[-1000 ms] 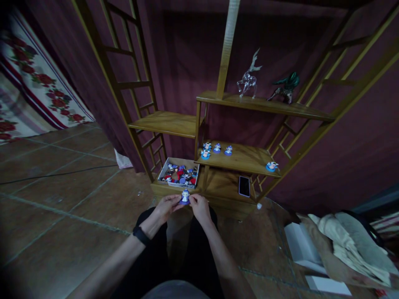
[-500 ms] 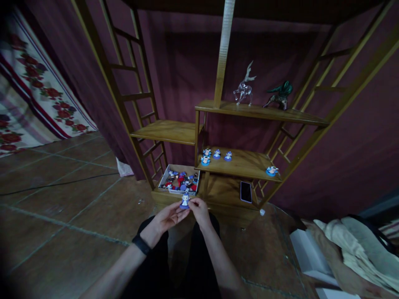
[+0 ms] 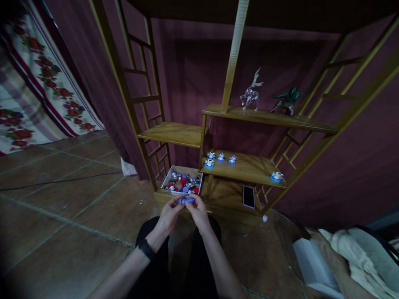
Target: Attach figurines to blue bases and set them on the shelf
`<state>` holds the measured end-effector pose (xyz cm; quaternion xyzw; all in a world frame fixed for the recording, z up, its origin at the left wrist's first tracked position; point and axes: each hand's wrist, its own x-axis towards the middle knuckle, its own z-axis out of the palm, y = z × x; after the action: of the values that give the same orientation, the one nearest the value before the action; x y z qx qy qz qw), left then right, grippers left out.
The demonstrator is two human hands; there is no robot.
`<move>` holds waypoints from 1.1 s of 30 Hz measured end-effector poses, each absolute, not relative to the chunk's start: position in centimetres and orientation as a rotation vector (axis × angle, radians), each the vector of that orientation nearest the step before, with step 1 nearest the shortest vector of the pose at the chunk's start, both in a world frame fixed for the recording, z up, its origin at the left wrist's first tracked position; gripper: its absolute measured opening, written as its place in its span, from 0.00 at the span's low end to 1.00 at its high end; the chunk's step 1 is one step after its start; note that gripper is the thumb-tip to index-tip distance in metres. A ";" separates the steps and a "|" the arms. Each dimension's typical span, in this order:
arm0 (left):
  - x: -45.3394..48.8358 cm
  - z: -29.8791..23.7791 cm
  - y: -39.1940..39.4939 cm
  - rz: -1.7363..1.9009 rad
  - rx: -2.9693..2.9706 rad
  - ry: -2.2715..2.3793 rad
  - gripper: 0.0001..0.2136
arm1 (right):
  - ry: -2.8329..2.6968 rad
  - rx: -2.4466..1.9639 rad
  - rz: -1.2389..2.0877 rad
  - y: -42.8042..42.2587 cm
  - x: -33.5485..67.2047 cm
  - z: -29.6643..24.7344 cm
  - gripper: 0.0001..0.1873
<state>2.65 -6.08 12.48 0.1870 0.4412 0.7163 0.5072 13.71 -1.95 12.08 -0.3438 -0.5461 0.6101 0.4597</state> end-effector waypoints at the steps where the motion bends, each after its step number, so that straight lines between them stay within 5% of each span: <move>1: 2.8 12.6 -6.1 1.743 0.500 1.093 0.22 | -1.347 -0.835 1.495 -2.0 13.6 12.1 0.20; 13: 2.6 13.8 -6.8 1.707 0.621 1.116 0.19 | -1.454 -0.831 1.345 -2.3 13.0 12.8 0.19; 21: 1.4 13.0 -6.4 1.514 0.167 0.812 0.03 | -1.514 -0.897 1.250 -1.3 13.1 11.4 0.17; 33: 1.6 13.3 -6.2 1.331 -0.014 0.814 0.05 | -1.326 -0.996 1.471 -0.9 13.4 10.1 0.10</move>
<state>1.59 -6.15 13.28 -0.0064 0.3670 0.6001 0.7107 13.43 -0.88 10.13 -0.4023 -0.5352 0.5938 0.4462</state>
